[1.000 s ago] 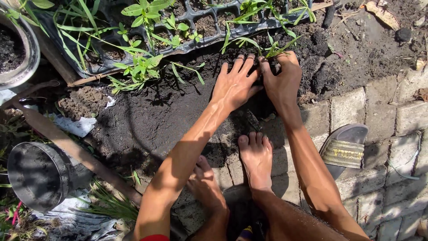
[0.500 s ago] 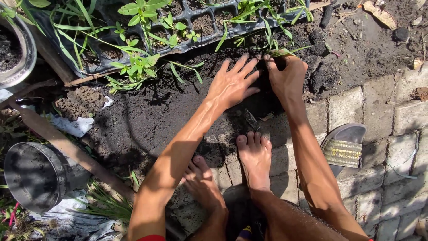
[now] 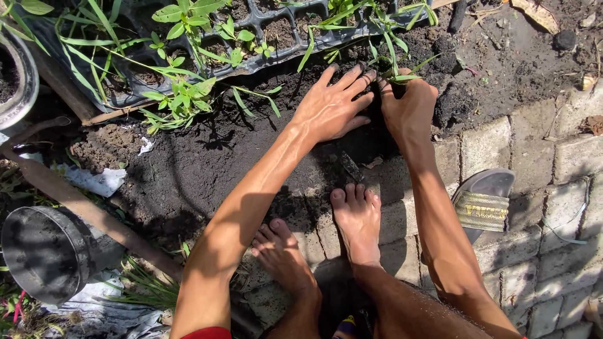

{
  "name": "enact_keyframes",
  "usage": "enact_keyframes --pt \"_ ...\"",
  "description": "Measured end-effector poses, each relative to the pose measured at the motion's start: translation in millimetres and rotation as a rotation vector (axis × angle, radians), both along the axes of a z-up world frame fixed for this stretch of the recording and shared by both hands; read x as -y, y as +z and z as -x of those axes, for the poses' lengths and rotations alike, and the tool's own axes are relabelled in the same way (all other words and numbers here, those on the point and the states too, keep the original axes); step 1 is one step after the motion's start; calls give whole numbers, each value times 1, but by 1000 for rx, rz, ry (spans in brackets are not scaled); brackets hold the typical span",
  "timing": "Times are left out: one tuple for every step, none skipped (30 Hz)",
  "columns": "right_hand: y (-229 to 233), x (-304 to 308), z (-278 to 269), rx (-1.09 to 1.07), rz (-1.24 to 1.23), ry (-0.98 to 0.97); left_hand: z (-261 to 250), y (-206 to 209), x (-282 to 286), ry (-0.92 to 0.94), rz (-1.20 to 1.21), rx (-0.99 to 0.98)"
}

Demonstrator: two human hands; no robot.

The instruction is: Planting small seedlings from a nursery tray into a soil bed by hand.

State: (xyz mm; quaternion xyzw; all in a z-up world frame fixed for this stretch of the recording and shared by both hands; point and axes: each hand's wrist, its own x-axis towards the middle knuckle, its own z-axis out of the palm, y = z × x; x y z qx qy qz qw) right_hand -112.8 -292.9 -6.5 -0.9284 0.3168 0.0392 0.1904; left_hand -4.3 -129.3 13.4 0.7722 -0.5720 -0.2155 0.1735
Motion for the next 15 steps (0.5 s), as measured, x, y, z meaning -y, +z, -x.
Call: enact_keyframes --pt "1 1 2 8 13 5 2 -6 2 -16 9 -13" --pt "1 2 1 20 24 12 2 -13 4 -30 17 -22" --pt "5 1 0 22 24 12 1 -12 -1 -31 16 -20" --pt "9 -1 1 54 -1 32 2 -11 -7 -34 -10 -10" --pt "13 -2 2 86 -27 51 2 -10 -13 -37 -35 0" --pt "20 -4 3 83 -26 51 2 -7 -20 -37 -35 -3" --pt "27 -7 4 129 -65 86 1 -4 -28 -29 -83 8" --pt "32 -12 0 182 -110 128 -3 -2 -39 -13 -136 26" --pt "39 -19 -6 186 -116 134 -4 -3 -46 -6 -141 30" --pt "48 -25 -7 182 -103 114 -3 -4 -51 6 -147 41" --pt "56 -31 -9 178 -90 93 -1 -4 -57 18 -152 53" --pt "59 -31 -8 179 -93 98 -2 1 -54 24 -155 53" --pt "62 -32 -7 109 -70 68 -4 7 -51 2 -132 53" --pt "65 -33 -6 42 -45 34 -7 12 -47 -24 -109 54" --pt "60 -26 -5 45 -47 36 -6 9 -37 -22 -110 57"
